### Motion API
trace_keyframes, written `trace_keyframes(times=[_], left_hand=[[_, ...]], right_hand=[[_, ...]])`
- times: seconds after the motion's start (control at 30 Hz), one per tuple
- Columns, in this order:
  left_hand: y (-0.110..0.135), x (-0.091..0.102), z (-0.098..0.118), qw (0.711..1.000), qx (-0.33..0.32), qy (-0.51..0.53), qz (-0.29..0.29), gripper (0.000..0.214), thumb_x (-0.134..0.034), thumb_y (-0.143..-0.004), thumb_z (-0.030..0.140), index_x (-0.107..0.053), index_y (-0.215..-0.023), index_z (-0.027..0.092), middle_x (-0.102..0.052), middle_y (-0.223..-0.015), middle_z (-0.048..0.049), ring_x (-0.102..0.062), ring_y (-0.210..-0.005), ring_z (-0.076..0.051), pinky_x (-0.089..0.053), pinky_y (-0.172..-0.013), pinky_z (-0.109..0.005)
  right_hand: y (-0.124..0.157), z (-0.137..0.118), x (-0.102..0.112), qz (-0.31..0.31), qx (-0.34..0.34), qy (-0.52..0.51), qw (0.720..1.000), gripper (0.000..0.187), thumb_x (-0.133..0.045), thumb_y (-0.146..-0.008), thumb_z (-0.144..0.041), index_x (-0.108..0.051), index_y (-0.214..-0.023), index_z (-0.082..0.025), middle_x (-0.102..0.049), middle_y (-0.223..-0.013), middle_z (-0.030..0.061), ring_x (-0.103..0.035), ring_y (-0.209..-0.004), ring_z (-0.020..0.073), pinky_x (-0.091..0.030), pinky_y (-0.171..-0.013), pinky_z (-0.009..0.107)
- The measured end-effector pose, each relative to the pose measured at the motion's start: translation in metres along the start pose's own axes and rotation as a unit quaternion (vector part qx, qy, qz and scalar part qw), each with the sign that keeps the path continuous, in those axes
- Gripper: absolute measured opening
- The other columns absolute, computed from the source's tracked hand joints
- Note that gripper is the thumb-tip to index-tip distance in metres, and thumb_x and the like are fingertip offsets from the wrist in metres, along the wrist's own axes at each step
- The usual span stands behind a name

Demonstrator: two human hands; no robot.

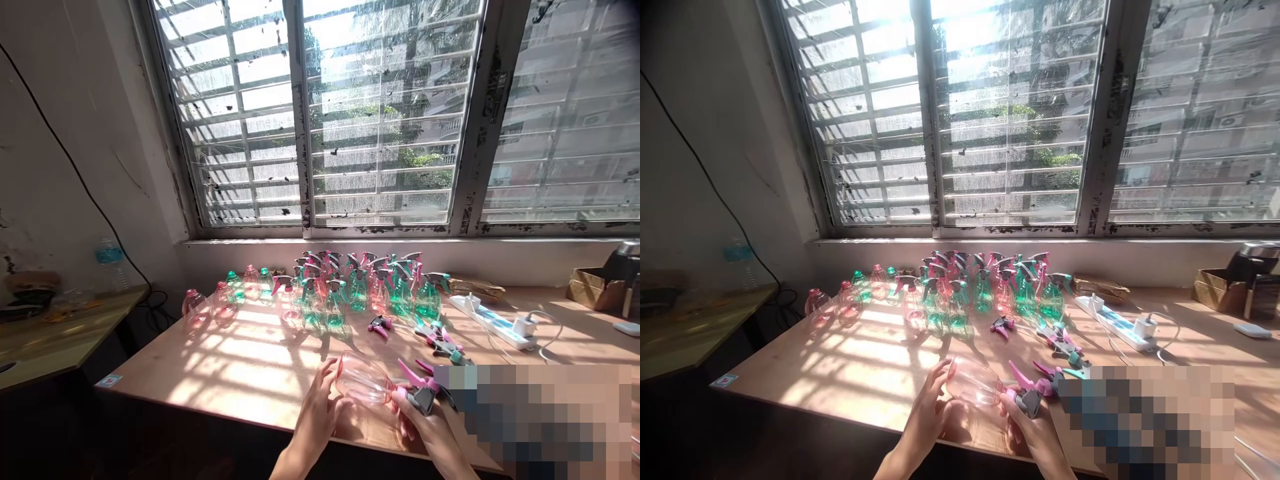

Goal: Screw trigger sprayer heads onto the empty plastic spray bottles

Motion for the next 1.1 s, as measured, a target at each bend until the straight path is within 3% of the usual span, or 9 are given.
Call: trace_keyframes(times=[0.23,0.37,0.63,0.73,0.83,0.9,1.1], left_hand=[[0.0,0.001,-0.001,1.0,0.019,-0.017,0.01,0.053,-0.072,-0.087,0.021,-0.053,-0.136,0.028,-0.041,-0.159,-0.0132,-0.048,-0.141,-0.038,-0.05,-0.111,-0.058],[0.0,0.001,-0.001,0.999,0.027,-0.016,-0.009,0.041,-0.07,-0.092,0.032,-0.057,-0.131,0.026,-0.039,-0.16,-0.0156,-0.055,-0.136,-0.037,-0.055,-0.106,-0.052],[-0.002,-0.004,-0.009,0.999,0.047,-0.018,-0.003,0.044,-0.066,-0.088,0.015,-0.055,-0.13,0.025,-0.039,-0.16,-0.0147,-0.056,-0.135,-0.034,-0.053,-0.107,-0.052],[-0.002,-0.002,-0.002,0.999,0.044,-0.014,-0.016,0.059,-0.078,-0.083,0.021,-0.054,-0.136,0.026,-0.042,-0.158,-0.015,-0.054,-0.137,-0.037,-0.051,-0.11,-0.051],[-0.002,0.001,0.004,0.999,0.037,-0.008,-0.023,0.046,-0.069,-0.093,0.034,-0.056,-0.136,0.025,-0.041,-0.159,-0.0155,-0.054,-0.137,-0.035,-0.051,-0.11,-0.047],[-0.003,0.002,0.002,0.999,0.036,-0.005,-0.02,0.039,-0.061,-0.098,0.034,-0.056,-0.136,0.026,-0.041,-0.16,-0.0149,-0.057,-0.135,-0.034,-0.054,-0.107,-0.046],[-0.001,-0.001,-0.011,0.999,0.047,0.002,0.009,0.039,-0.064,-0.093,0.029,-0.058,-0.131,0.031,-0.046,-0.157,-0.01,-0.065,-0.122,-0.034,-0.066,-0.087,-0.046]], right_hand=[[-0.002,-0.002,0.0,0.001,0.01,0.0,1.0,0.044,-0.084,-0.07,-0.059,-0.07,-0.067,-0.018,-0.058,-0.045,-0.0025,-0.049,-0.036,0.0132,-0.044,-0.034,0.025],[-0.002,0.004,0.001,0.005,-0.006,0.0,1.0,0.046,-0.086,-0.067,-0.059,-0.069,-0.061,-0.017,-0.056,-0.044,-0.002,-0.05,-0.038,0.0135,-0.046,-0.036,0.025],[-0.005,0.002,0.003,-0.015,0.018,-0.005,1.0,0.042,-0.082,-0.074,-0.059,-0.069,-0.069,-0.019,-0.065,-0.054,-0.0003,-0.052,-0.04,0.0123,-0.043,-0.038,0.024],[-0.006,0.004,0.005,-0.004,0.016,-0.004,1.0,0.043,-0.083,-0.073,-0.059,-0.07,-0.069,-0.018,-0.065,-0.057,0.0001,-0.052,-0.042,0.0118,-0.043,-0.039,0.024],[-0.006,0.006,0.005,0.002,0.012,-0.003,1.0,0.044,-0.084,-0.071,-0.059,-0.071,-0.072,-0.017,-0.062,-0.052,-0.0015,-0.05,-0.041,0.0124,-0.044,-0.039,0.024],[-0.005,0.006,0.004,0.002,0.009,-0.003,1.0,0.044,-0.086,-0.069,-0.059,-0.071,-0.075,-0.017,-0.061,-0.05,-0.0021,-0.05,-0.04,0.0129,-0.044,-0.039,0.025],[-0.001,-0.003,0.0,-0.006,0.021,-0.004,1.0,0.045,-0.081,-0.074,-0.062,-0.07,-0.068,-0.019,-0.062,-0.05,-0.0013,-0.05,-0.039,0.0132,-0.042,-0.039,0.025]])
Point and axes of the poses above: each hand's wrist, its own y-axis away from the middle knuckle, its own x-axis out of the back of the hand, z = x × y, the point moved 10 cm from there along -y, towards the middle knuckle
